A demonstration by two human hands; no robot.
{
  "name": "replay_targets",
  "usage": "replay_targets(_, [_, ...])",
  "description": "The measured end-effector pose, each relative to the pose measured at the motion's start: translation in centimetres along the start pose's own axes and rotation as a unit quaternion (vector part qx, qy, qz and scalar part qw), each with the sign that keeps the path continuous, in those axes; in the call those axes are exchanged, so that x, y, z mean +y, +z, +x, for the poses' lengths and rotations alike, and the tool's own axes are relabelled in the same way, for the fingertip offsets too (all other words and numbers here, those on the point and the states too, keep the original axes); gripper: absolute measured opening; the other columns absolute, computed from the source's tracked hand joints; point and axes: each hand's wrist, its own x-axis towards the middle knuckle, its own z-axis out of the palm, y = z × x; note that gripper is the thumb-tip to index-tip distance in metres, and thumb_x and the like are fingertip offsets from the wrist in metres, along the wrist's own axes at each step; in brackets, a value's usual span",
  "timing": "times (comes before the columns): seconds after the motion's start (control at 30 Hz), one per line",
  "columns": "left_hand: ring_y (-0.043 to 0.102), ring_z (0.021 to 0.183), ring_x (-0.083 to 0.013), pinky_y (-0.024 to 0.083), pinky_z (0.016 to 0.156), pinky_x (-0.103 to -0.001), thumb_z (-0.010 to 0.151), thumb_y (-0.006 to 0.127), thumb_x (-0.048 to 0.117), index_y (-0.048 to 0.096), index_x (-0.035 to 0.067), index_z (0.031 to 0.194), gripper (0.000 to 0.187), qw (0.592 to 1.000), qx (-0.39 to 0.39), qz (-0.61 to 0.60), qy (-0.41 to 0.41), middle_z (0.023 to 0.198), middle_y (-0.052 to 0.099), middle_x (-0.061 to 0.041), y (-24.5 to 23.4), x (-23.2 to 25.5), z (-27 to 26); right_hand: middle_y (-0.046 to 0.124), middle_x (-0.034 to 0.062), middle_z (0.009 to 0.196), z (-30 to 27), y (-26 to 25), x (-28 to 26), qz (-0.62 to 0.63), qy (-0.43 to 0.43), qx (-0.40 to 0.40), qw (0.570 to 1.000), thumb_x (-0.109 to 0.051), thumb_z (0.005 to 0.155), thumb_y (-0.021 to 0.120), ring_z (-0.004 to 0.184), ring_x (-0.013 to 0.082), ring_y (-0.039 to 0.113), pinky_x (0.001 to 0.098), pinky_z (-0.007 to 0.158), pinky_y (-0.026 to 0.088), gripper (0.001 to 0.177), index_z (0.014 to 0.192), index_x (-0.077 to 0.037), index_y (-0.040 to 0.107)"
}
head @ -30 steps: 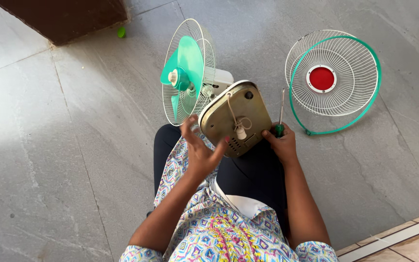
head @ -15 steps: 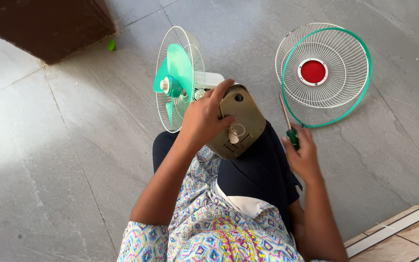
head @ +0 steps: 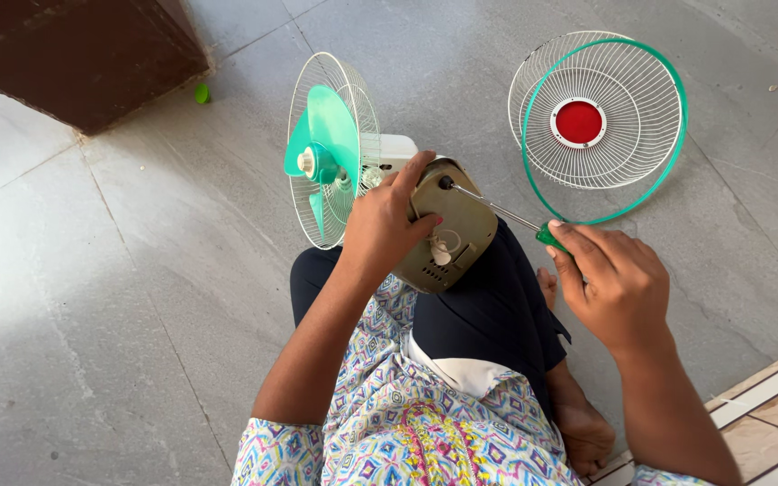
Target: The person uses a screwdriver to remove screws from the back panel of a disassembled electric fan. They loosen and remove several screws from the motor housing while sitting on the floor.
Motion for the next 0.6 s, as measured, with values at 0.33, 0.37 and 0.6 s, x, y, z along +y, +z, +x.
replay_targets(0.33, [0.076,0.083,-0.0356,0.06,0.072,-0.046,0.069,0.091,0.024,0.047,0.019,0.147,0.089,1.0,-0.002,0.015,-0.007,0.107,0.075,-0.016,0.5,-0.3,0.0,0.073,0.0033,0.101,2.8,-2.3,-1.3,-0.088,-0.056,-0.08,0.991,-0.012,0.092,0.077,0.082,0.02,0.07,0.0338,0.072,0.054,0.026,0.117,-0.004,0.076])
replay_targets(0.37, [0.076,0.083,-0.0357,0.06,0.071,-0.046,0.07,0.091,0.024,0.047,0.019,0.147,0.089,1.0,-0.003,0.02,-0.009,0.107,0.075,-0.016,0.6,-0.3,0.0,0.072,0.0044,0.1,3.2,-2.7,-1.6,-0.1,-0.075,-0.092,0.988,-0.013,0.091,0.077,0.081,0.0199,0.07,0.0327,0.071,0.055,0.027,0.117,-0.003,0.075])
replay_targets(0.6, [0.074,0.079,-0.0366,0.059,0.068,-0.047,0.071,0.09,0.026,0.046,0.021,0.148,0.089,0.999,0.004,0.045,0.008,0.109,0.072,-0.015,0.7,-0.4,-0.3,0.069,0.0052,0.086,7.3,-5.2,-3.1,-0.22,-0.18,-0.242,0.928,-0.024,0.083,0.072,0.066,0.0153,0.071,0.0259,0.054,0.058,0.043,0.119,-0.002,0.071])
